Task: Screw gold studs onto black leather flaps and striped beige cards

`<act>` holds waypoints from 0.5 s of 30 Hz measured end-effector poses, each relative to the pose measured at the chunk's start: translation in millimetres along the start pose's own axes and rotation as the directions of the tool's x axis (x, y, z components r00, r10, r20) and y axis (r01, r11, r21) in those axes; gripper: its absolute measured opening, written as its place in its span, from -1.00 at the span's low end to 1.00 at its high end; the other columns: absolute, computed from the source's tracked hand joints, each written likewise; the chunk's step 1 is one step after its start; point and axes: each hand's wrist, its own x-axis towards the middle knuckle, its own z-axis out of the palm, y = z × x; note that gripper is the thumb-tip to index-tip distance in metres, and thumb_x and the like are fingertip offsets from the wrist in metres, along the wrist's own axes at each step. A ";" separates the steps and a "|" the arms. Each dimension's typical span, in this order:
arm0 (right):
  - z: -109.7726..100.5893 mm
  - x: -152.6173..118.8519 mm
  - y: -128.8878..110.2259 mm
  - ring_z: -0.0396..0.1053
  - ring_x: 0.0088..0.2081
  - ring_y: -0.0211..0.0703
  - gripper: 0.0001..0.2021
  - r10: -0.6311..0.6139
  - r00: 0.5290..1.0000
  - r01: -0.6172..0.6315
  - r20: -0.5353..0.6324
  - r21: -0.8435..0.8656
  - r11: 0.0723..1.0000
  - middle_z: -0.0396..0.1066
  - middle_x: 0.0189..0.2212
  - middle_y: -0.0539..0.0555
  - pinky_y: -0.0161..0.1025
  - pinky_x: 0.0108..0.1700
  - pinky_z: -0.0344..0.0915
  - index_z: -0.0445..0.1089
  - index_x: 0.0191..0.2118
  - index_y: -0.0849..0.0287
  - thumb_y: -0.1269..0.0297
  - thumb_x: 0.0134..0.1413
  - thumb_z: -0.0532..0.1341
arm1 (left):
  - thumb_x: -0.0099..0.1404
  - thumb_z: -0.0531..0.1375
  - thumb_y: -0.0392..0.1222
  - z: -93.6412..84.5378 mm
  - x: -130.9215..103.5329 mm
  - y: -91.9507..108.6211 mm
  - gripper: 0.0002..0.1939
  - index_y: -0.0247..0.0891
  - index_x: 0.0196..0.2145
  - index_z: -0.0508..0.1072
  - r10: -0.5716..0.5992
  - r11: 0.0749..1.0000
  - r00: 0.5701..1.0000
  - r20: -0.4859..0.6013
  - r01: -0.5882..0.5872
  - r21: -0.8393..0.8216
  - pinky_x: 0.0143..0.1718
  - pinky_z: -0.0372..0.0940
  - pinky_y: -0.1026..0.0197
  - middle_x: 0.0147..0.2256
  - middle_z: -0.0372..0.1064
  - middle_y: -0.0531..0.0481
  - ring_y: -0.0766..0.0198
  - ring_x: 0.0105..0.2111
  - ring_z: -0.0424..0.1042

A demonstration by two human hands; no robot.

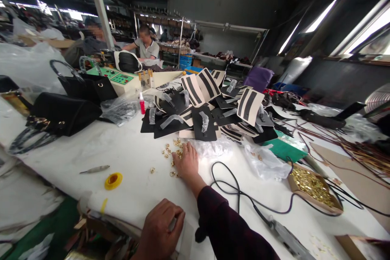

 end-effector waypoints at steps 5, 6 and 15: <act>4.1 0.2 -3.2 0.15 0.36 0.10 -0.34 -0.065 0.998 0.066 -0.014 0.159 0.985 0.17 0.37 0.28 -0.01 0.36 0.11 0.19 0.39 0.23 0.05 0.26 0.21 | 0.41 0.15 -0.36 -1.6 3.3 2.2 -0.83 -0.19 -0.35 0.41 0.044 0.999 0.999 -0.015 -0.044 0.016 -0.38 0.28 0.19 -0.46 0.41 0.01 0.23 -0.42 0.42; 4.5 0.9 -3.1 0.12 0.38 0.13 -0.31 -0.032 0.999 0.036 -0.028 0.164 0.986 0.12 0.39 0.31 0.02 0.37 0.09 0.17 0.40 0.26 0.03 0.26 0.21 | 0.41 0.15 -0.36 -1.8 4.0 2.4 -0.83 -0.19 -0.35 0.41 0.050 0.999 0.999 -0.017 -0.050 0.019 -0.38 0.28 0.19 -0.47 0.41 0.01 0.23 -0.42 0.42; 23.9 29.9 -20.9 0.10 0.38 0.22 -0.34 -0.067 0.998 0.064 0.017 0.143 0.988 0.20 0.35 0.34 0.16 0.37 0.05 0.29 0.32 0.26 -0.07 0.26 0.23 | 0.37 0.14 -0.38 1.2 7.3 -2.1 -0.81 -0.17 -0.38 0.41 0.125 0.989 0.991 -0.043 -0.121 0.086 -0.47 0.29 0.21 -0.52 0.41 0.01 0.23 -0.49 0.43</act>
